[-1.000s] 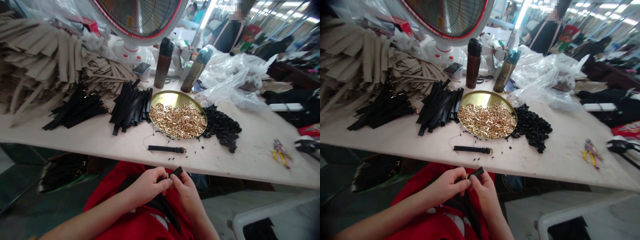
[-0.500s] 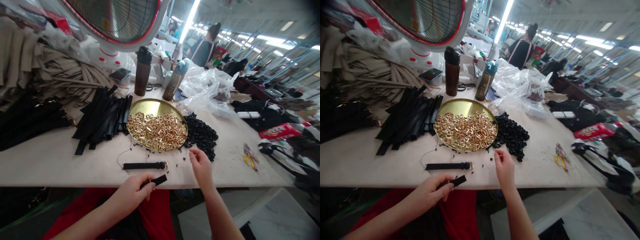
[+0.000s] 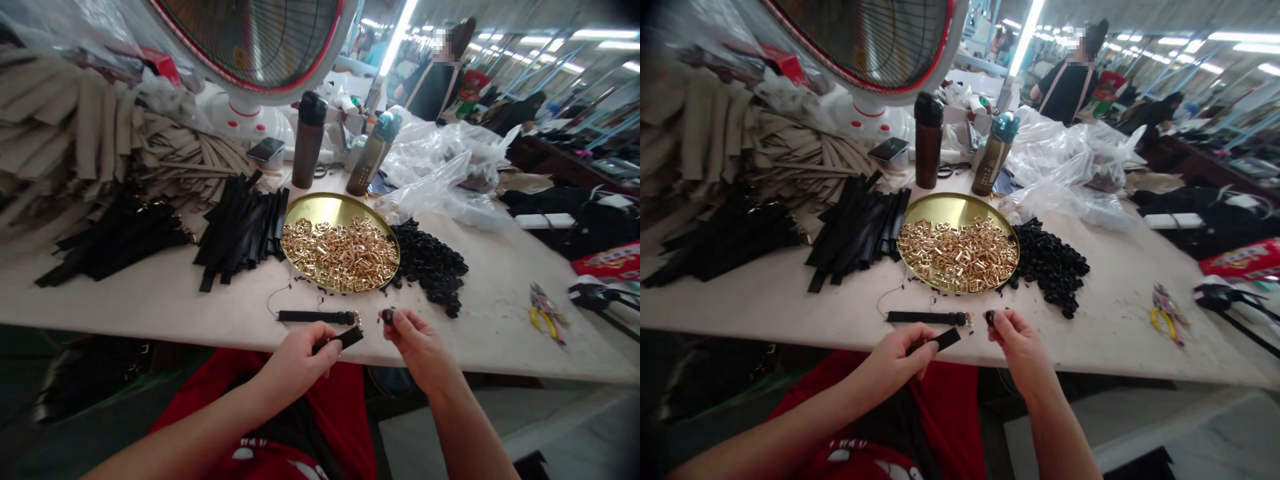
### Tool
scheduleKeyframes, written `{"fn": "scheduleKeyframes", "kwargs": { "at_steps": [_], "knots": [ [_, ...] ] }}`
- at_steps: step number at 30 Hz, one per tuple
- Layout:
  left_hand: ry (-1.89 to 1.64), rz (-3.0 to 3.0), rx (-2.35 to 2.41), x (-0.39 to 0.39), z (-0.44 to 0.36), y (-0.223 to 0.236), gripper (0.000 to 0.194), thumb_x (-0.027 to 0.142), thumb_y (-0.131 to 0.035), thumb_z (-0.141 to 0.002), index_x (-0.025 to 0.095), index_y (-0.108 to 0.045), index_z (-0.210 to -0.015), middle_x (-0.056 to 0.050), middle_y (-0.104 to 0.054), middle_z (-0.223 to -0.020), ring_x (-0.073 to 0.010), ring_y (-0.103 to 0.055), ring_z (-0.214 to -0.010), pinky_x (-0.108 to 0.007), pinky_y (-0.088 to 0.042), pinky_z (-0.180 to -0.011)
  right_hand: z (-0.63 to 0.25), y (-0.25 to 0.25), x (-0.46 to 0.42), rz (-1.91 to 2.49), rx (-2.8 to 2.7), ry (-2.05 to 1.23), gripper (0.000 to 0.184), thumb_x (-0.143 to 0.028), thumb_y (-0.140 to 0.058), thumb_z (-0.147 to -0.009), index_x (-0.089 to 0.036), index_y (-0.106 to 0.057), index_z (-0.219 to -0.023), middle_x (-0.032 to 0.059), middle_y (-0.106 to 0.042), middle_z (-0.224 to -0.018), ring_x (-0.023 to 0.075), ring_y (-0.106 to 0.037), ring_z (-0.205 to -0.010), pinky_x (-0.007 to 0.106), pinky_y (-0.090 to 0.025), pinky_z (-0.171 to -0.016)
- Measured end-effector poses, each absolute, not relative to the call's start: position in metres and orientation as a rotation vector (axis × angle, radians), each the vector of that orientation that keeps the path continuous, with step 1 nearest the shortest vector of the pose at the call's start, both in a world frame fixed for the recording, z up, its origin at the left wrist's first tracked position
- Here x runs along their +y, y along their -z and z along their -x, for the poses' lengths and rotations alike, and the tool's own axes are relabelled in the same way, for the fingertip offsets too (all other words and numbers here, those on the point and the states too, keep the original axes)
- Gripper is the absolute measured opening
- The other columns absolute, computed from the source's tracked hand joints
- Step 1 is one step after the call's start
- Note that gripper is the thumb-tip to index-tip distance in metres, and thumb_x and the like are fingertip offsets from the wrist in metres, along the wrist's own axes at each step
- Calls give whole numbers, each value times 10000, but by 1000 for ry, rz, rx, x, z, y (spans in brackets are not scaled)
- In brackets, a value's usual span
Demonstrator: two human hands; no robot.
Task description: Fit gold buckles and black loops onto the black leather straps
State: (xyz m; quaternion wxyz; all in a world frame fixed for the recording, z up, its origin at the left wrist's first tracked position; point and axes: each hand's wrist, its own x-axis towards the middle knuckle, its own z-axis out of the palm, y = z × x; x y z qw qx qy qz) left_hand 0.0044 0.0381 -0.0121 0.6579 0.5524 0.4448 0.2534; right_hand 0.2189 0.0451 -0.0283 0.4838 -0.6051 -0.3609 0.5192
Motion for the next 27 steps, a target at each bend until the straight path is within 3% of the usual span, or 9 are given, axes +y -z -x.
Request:
{"fn": "scheduleKeyframes", "kwargs": {
  "at_steps": [5,14,18,20,24,27],
  "knots": [
    [-639,-1387,1079,28,2,1,160,292,-428,-788,166,-520,-752,54,-472,-558,-81,-421,-502,-190,-325,-502,-155,19,10,1171,-498,-1493,222,-317,-724,-619,-208,-629,-788,-31,-583,-690,72,-495,-538,203,-438,-537],
    [-495,-1474,1143,11,22,-1,201,295,-403,-766,159,-551,-754,45,-483,-527,-99,-428,-481,-198,-296,-465,-145,27,-11,1310,-766,-1420,241,-357,-663,-679,-213,-569,-847,-32,-589,-680,106,-536,-582,242,-450,-600],
    [-501,-1445,1161,11,23,2,194,322,-408,-770,166,-509,-713,58,-454,-508,-97,-412,-467,-198,-295,-463,-181,41,12,1663,-1229,-851,278,-451,-472,-781,-192,-534,-863,0,-571,-697,139,-540,-597,287,-449,-603],
    [-513,-1419,1160,12,23,4,199,338,-408,-775,170,-493,-710,66,-434,-496,-95,-400,-460,-198,-296,-463,-209,49,29,1795,-1338,-593,303,-458,-493,-748,-178,-549,-848,29,-574,-720,177,-537,-655,325,-436,-646],
    [-512,-1386,1156,14,21,7,200,345,-407,-778,172,-496,-732,70,-420,-489,-99,-395,-462,-200,-301,-469,-257,58,54,1930,-1474,-319,291,-445,-558,-676,-178,-590,-786,61,-559,-809,199,-499,-680,366,-387,-707],
    [-480,-1366,1166,17,18,10,210,358,-408,-778,170,-495,-741,70,-413,-482,-102,-391,-464,-203,-302,-474,-274,59,72,1992,-1544,-181,328,-450,-486,-735,-166,-596,-856,76,-551,-853,184,-487,-634,360,-380,-688]
  ]
}}
